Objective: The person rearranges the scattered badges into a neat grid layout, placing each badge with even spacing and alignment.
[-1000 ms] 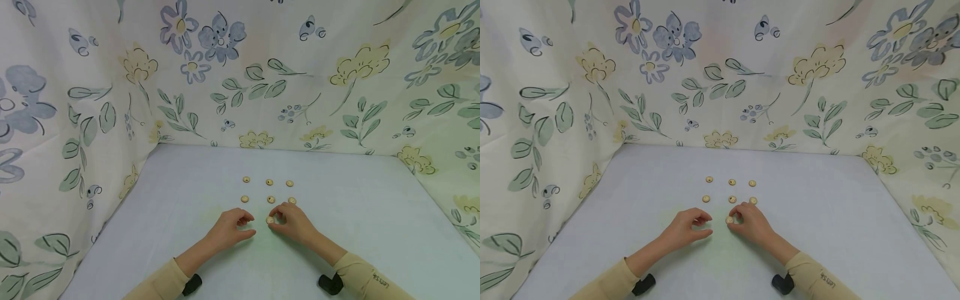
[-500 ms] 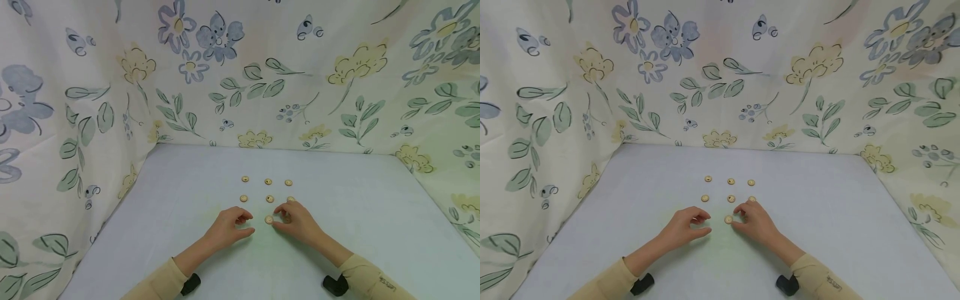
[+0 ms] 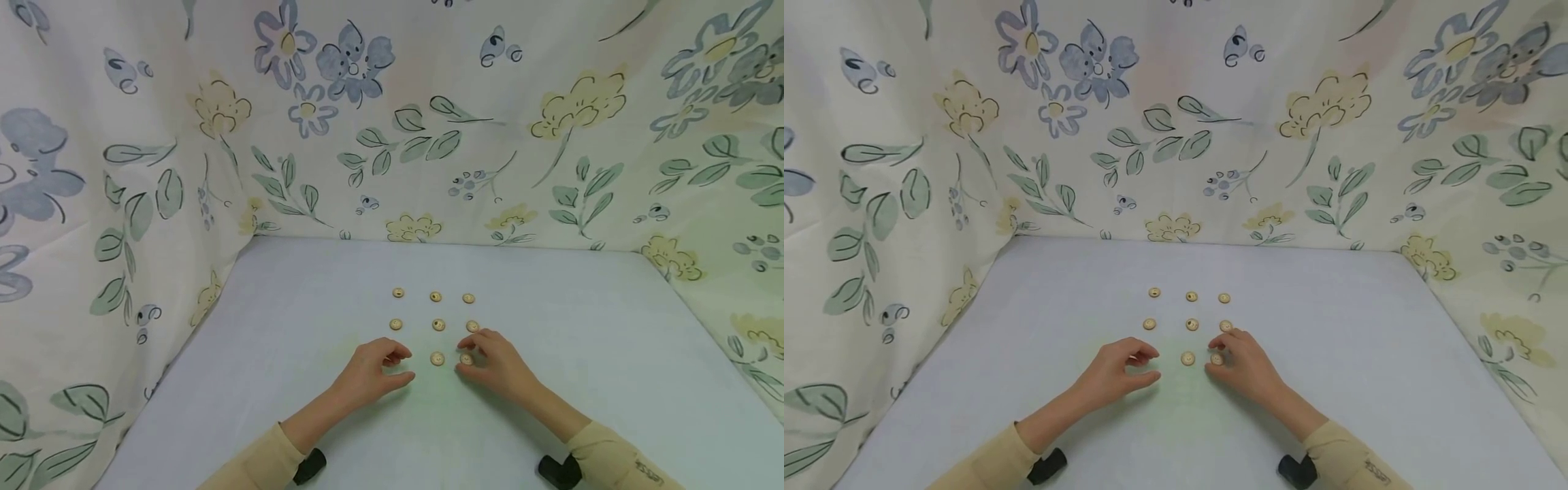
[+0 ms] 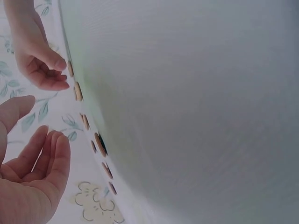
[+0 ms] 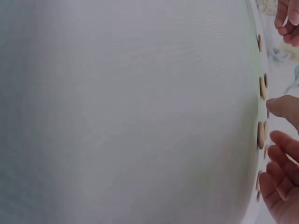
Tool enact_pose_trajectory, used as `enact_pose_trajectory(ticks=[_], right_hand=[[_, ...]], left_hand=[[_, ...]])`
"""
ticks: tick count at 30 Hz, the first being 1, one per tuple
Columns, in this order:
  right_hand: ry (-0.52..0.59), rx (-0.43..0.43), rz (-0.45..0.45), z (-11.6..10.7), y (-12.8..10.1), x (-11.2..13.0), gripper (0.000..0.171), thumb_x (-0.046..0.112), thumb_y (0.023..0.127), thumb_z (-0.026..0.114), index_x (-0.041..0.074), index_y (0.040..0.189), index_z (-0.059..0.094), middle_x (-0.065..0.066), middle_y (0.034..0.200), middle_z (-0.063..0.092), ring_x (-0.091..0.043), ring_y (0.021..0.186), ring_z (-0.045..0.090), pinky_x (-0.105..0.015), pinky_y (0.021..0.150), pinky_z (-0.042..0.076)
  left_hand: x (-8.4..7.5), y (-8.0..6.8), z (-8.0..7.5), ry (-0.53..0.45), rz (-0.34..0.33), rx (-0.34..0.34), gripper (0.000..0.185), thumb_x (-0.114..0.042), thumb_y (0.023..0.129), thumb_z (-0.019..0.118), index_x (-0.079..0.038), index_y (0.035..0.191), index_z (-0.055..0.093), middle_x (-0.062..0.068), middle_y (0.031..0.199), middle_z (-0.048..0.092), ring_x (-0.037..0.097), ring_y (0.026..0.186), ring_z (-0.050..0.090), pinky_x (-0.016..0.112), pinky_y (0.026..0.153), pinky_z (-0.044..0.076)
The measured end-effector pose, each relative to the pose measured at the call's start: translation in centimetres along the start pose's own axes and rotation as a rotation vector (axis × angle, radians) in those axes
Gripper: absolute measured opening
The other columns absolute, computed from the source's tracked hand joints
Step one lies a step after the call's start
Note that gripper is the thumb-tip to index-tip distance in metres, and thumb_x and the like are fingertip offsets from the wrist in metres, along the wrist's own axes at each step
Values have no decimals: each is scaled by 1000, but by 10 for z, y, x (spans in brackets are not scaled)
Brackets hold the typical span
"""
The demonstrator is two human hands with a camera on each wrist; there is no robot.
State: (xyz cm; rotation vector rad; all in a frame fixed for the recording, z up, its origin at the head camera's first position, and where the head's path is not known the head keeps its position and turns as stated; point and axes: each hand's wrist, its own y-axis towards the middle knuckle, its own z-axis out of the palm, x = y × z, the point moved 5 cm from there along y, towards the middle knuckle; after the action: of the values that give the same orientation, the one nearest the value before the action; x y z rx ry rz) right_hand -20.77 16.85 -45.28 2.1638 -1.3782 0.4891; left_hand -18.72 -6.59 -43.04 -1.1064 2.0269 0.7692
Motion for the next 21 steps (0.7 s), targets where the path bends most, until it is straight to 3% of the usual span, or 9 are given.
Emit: enact_pose_trajectory(ticks=[21], right_hand=[[-23, -14, 6, -2, -7, -9, 30, 18, 77, 83, 12, 103, 70, 4, 96, 62, -13, 82, 50, -29, 72, 44]], left_hand=[[0, -1, 1, -11, 27, -19, 25, -11, 85, 75, -2, 106, 67, 11, 102, 65, 28, 91, 61, 38, 82, 53]])
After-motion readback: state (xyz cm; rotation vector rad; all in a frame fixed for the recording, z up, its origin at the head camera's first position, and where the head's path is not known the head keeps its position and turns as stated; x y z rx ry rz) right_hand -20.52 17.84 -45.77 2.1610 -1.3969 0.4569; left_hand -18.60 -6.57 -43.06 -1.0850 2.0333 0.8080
